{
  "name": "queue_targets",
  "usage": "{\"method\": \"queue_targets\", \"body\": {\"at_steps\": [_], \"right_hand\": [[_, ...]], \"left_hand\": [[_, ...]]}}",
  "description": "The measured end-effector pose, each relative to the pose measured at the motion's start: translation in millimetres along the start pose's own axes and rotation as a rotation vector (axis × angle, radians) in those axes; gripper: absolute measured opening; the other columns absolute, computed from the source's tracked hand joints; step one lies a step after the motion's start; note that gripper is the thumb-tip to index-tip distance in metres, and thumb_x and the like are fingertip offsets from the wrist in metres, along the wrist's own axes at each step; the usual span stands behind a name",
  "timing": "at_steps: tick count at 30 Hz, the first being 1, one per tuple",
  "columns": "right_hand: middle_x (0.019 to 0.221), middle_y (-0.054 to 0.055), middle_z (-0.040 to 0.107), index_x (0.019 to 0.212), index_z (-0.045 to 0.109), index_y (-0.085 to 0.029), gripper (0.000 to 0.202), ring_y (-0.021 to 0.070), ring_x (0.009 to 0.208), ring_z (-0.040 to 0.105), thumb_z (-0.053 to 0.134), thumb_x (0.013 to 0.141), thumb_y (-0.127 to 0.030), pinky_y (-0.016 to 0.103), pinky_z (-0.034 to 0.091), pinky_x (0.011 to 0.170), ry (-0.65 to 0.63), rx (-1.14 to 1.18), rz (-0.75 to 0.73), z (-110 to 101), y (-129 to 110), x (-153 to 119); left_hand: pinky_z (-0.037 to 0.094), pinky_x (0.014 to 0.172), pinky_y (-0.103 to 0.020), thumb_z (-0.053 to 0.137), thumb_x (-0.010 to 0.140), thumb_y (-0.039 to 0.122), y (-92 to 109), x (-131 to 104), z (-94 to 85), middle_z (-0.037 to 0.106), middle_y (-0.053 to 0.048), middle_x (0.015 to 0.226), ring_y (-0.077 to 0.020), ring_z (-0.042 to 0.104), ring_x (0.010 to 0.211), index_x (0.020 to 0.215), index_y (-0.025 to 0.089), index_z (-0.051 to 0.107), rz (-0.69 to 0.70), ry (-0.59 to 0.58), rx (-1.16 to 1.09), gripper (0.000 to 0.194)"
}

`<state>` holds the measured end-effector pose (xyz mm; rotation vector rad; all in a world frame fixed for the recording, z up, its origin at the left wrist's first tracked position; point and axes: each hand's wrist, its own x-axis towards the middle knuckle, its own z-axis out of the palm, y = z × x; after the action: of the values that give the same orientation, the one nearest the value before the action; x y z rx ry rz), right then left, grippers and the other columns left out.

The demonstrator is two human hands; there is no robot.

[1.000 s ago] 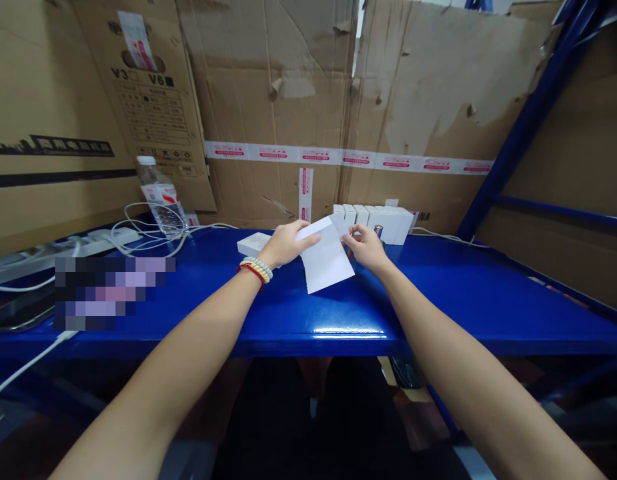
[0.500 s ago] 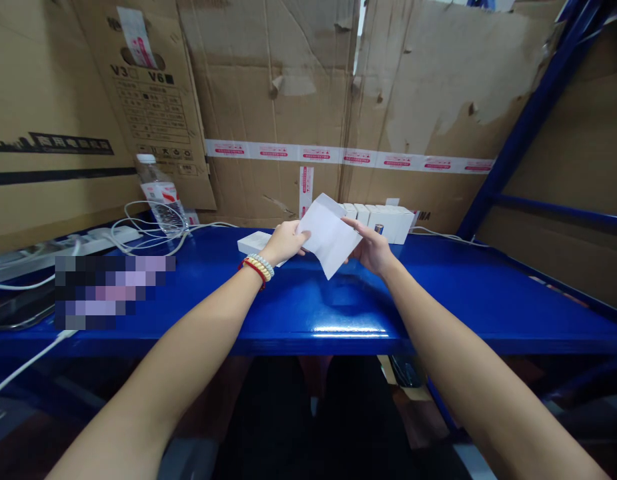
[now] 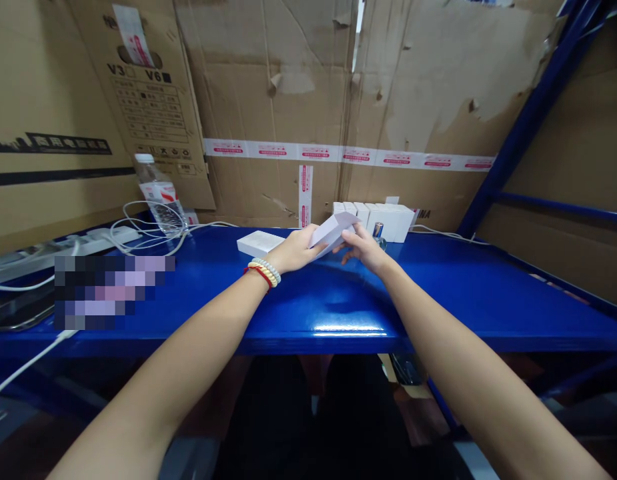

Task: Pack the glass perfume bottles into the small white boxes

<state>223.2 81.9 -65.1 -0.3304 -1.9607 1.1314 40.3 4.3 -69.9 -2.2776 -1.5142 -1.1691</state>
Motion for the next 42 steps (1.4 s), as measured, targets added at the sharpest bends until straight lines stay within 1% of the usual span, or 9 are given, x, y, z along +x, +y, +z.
{"method": "queue_targets", "body": {"at_steps": [4,10,16,18,21,27,35,39,42], "right_hand": [[0.098,0.007,0.056,0.116,0.040,-0.021,0.069,0.0163,0.075,0.060,0.068,0.065,-0.057,0.023,0.050,0.045,0.021,-0.016,0.013,0.5,-0.9,0.6],[0.094,0.006,0.056,0.109,0.040,-0.020,0.055,0.0155,0.072,0.060,0.065,0.072,-0.052,0.024,0.049,0.043,0.061,-0.047,0.061,2.8,-1.7,1.3],[0.088,0.003,0.058,0.114,0.041,-0.022,0.063,0.0142,0.065,0.059,0.071,0.066,-0.050,0.023,0.046,0.042,0.058,-0.061,0.024,3.6,-4.0,-0.1],[0.083,0.002,0.058,0.115,0.042,-0.022,0.067,0.0141,0.059,0.058,0.075,0.062,-0.048,0.024,0.045,0.041,0.058,-0.080,-0.013,3.5,-3.7,0.5],[0.073,0.000,0.057,0.105,0.047,-0.020,0.060,0.0134,0.053,0.055,0.076,0.061,-0.048,0.026,0.044,0.039,0.090,-0.133,-0.044,3.1,-1.4,2.8],[0.069,-0.001,0.057,0.092,0.046,-0.020,0.052,0.0113,0.049,0.051,0.077,0.062,-0.049,0.025,0.042,0.036,0.141,-0.163,-0.035,3.3,-0.1,5.4],[0.068,-0.002,0.058,0.101,0.044,-0.019,0.058,0.0093,0.048,0.050,0.075,0.063,-0.050,0.022,0.041,0.037,0.136,-0.161,-0.028,3.4,-0.3,3.8],[0.069,-0.002,0.056,0.102,0.042,-0.020,0.061,0.0096,0.049,0.049,0.073,0.062,-0.053,0.022,0.040,0.037,0.185,-0.139,-0.092,1.4,2.9,6.3],[0.071,-0.002,0.055,0.103,0.041,-0.020,0.060,0.0101,0.053,0.049,0.071,0.063,-0.055,0.022,0.039,0.039,0.243,-0.125,-0.150,-1.7,6.8,9.3]], "left_hand": [[0.043,0.093,-0.035,0.034,0.091,0.063,-3.2,-1.0,0.3,0.058,-0.013,0.126,-0.0259,0.056,0.112,0.128,0.016,0.049,-0.019,-0.068,-0.125,0.061],[0.040,0.096,-0.036,0.025,0.092,0.065,-3.4,-1.3,1.2,0.056,-0.012,0.130,-0.0243,0.055,0.113,0.131,0.016,0.047,-0.006,-0.136,-0.182,0.066],[0.042,0.092,-0.036,0.026,0.089,0.071,-5.3,-0.5,1.3,0.062,-0.010,0.120,-0.0239,0.058,0.105,0.121,0.016,0.054,-0.068,-0.072,-0.248,0.069],[0.044,0.086,-0.035,0.025,0.088,0.073,-6.7,-0.1,1.3,0.064,-0.010,0.113,-0.0226,0.059,0.098,0.116,0.015,0.055,-0.083,-0.042,-0.304,0.071],[0.045,0.074,-0.033,0.024,0.087,0.074,-7.2,0.6,1.1,0.066,-0.010,0.100,-0.0211,0.060,0.085,0.108,0.014,0.055,-0.147,0.007,-0.303,0.071],[0.046,0.074,-0.029,0.049,0.086,0.058,-6.2,3.1,1.2,0.065,-0.010,0.110,-0.0215,0.062,0.093,0.115,0.014,0.053,-0.122,0.077,-0.302,0.053],[0.046,0.072,-0.027,0.039,0.090,0.054,-9.3,6.9,2.1,0.065,-0.008,0.099,-0.0181,0.060,0.088,0.103,0.013,0.056,-0.162,0.106,-0.449,0.046],[0.048,0.067,-0.026,0.052,0.084,0.036,-13.0,9.9,1.5,0.065,-0.006,0.096,-0.0163,0.061,0.082,0.109,0.014,0.054,-0.196,0.063,-0.642,0.033],[0.051,0.066,-0.029,0.061,0.079,0.032,-15.1,9.8,0.1,0.066,-0.009,0.098,-0.0196,0.064,0.084,0.114,0.013,0.051,-0.209,-0.038,-0.735,0.041]]}}
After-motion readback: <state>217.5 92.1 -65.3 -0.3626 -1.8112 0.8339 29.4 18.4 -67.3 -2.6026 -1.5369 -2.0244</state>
